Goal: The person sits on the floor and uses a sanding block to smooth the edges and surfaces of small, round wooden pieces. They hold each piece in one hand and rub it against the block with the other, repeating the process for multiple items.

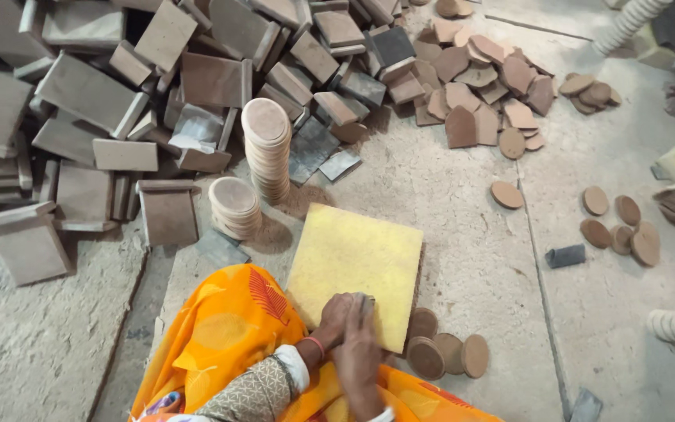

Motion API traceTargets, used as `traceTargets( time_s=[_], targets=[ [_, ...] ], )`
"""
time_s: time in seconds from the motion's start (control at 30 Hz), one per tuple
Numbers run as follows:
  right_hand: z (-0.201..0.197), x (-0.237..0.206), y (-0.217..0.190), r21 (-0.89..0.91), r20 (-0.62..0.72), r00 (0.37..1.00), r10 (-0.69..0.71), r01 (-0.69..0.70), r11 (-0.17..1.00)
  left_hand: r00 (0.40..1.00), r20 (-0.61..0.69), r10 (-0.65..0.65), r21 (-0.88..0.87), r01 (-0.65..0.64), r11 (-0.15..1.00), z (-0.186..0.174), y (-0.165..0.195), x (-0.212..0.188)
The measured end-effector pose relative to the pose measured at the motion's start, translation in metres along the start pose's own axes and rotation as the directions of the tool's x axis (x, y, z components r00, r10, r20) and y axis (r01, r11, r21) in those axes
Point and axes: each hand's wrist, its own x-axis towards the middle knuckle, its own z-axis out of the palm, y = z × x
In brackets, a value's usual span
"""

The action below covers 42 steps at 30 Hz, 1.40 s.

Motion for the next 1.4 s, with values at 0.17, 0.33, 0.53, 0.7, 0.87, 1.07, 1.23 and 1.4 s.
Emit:
traceTargets(
  time_s=[0.17, 0.33, 0.53, 0.7, 0.87, 1.07, 1.23, 1.4],
  targets=[
    [-0.003, 0.025, 0.008, 0.069, 0.218, 0.927, 0.305, -0.326, 0.943, 0.995, -0.032, 0.098, 0.132, -0.093, 0.987, 0.011, -0.016, 0.008],
    [-0.019, 0.052, 0.039, -0.055, 0.484, 0.706, 0.517, -0.565, 0.824, 0.997, -0.007, 0.076, 0.106, -0.075, 0.992, 0.016, -0.008, 0.005],
    [-0.005, 0.000, -0.001, 0.149, -0.007, 0.999, 0.050, -0.048, 0.988, 0.994, -0.065, 0.086, -0.081, -0.091, 0.992, 0.014, -0.017, 0.006],
    [-0.019, 0.058, 0.039, -0.045, 0.516, 0.649, 0.560, -0.632, 0.774, 0.996, -0.029, 0.079, 0.000, -0.079, 0.997, 0.021, -0.010, 0.008],
    [-0.030, 0.032, 0.013, 0.110, 0.237, 0.938, 0.252, -0.283, 0.953, 0.998, 0.053, -0.012, -0.280, 0.027, 0.960, 0.020, -0.012, 0.002],
    [-0.021, 0.024, -0.003, 0.206, 0.134, 0.956, 0.263, -0.286, 0.936, 0.998, -0.054, -0.020, -0.201, 0.009, 0.980, 0.018, -0.002, 0.015],
    [-0.048, 0.064, 0.037, 0.242, 0.237, 0.922, 0.307, -0.362, 0.900, 0.994, 0.062, 0.091, -0.032, -0.089, 0.996, 0.019, 0.021, 0.008],
    [-0.051, 0.013, -0.011, 0.158, 0.135, 0.955, 0.264, -0.284, 0.946, 0.996, 0.053, 0.066, 0.017, -0.067, 0.998, 0.024, 0.016, 0.012]
  ],
)
